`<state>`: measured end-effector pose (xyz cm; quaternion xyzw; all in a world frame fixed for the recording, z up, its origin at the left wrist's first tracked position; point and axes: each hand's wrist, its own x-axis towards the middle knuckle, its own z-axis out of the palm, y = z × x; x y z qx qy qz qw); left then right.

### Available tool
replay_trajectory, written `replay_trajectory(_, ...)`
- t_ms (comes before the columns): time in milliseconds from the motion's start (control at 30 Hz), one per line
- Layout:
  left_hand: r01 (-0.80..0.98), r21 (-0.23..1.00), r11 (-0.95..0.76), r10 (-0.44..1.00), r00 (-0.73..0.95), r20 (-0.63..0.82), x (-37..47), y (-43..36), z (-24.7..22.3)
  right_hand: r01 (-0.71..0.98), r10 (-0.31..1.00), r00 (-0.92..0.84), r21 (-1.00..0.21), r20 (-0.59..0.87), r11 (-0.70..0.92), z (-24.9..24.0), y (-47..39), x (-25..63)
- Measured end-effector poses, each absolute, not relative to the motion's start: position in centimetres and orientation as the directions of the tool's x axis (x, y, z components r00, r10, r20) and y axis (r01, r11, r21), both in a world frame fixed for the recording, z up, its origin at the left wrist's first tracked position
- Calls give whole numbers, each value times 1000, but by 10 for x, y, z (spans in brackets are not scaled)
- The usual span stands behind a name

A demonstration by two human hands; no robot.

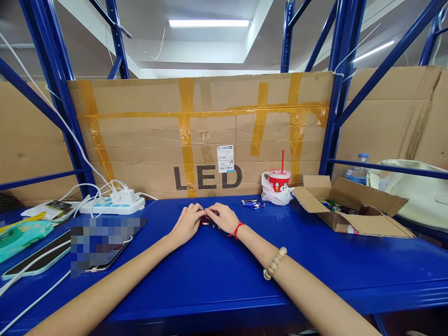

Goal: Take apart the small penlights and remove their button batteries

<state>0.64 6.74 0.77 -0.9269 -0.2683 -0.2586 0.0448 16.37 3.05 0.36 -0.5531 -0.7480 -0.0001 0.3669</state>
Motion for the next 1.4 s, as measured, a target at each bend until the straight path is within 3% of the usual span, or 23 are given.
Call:
replay_trajectory(367, 541, 150, -828, 526, 654, 543, 5, 67, 6, 698, 818, -222, -500, 530, 513, 4, 30, 160)
replay_trajectory(567, 546, 225, -807, 565, 604, 562, 7, 69, 5, 817, 779, -194, -341, 597, 465, 9, 26, 160)
replay_trajectory(667, 586, 288, -758, 623, 518, 586, 8, 71, 3, 884, 724, -128, -254, 678, 393, 13, 25, 165)
replay_trajectory(767, 614, 290, -734, 653, 518, 553, 9, 71, 2, 931, 725, -3, -263, 688, 253, 14, 26, 173)
replay_trajectory(1000, 615, 124, -779, 587, 644, 491, 8, 67, 4, 942, 856, 242, -321, 457, -95, 8, 30, 183)
replay_trajectory(1133, 632, 122, -766, 608, 648, 458, 7, 68, 4, 933, 881, 268, -335, 390, -135, 8, 30, 184)
replay_trajectory(1400, 617, 99, -781, 590, 676, 441, 7, 69, 4, 915, 838, 333, -363, 432, -176, 2, 37, 199)
